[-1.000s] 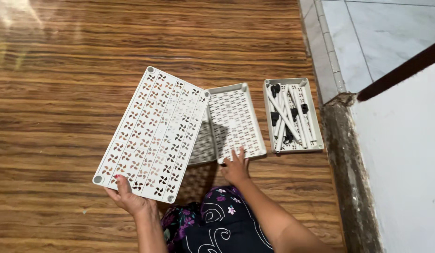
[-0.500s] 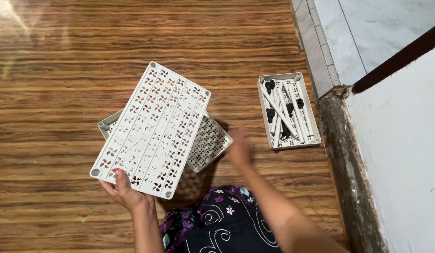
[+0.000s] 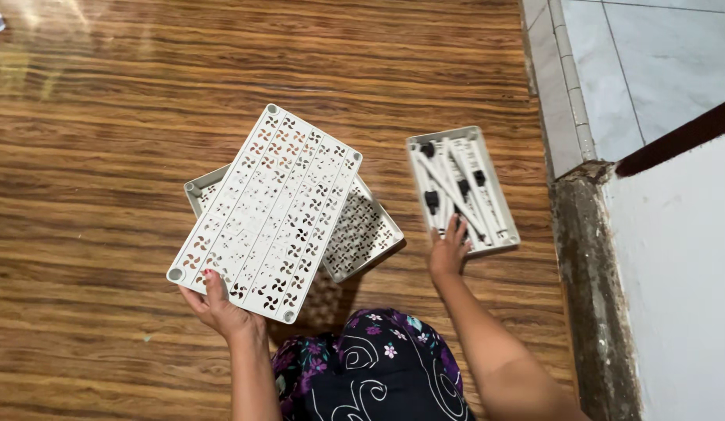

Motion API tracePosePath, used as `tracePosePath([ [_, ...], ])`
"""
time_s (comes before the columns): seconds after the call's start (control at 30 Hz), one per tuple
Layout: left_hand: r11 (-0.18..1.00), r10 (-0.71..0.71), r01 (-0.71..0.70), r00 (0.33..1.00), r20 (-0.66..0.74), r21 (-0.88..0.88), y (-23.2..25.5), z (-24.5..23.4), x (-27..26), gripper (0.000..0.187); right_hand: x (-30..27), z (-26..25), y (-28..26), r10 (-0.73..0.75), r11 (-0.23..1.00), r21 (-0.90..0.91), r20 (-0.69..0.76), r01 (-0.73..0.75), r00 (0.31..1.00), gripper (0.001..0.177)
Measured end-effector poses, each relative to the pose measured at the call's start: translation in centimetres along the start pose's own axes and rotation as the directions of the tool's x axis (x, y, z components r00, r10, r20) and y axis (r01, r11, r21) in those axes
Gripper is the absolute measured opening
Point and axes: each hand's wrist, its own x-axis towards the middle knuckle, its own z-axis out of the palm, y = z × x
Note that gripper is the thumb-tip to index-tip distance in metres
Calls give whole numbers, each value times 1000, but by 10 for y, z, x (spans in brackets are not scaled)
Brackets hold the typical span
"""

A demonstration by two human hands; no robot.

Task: The person assembles a multi-tier plastic storage rack by inserting white plastic poles into the corners of perforated trays and attaching black connectors. The person arranges the trays, inserts the poles, and stacks the trays to form a vertical rack structure.

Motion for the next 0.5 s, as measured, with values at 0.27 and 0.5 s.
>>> tracePosePath([
  [0.27,995,81,-80,997,14,-66,17,-23,11,78,-26,35,-66,-224,973,50,-17,224,974,58],
  [0.5,970,215,-210,976,27,-124,32,-46,32,80,-32,8,-87,-100,994,52,151,93,983,68],
])
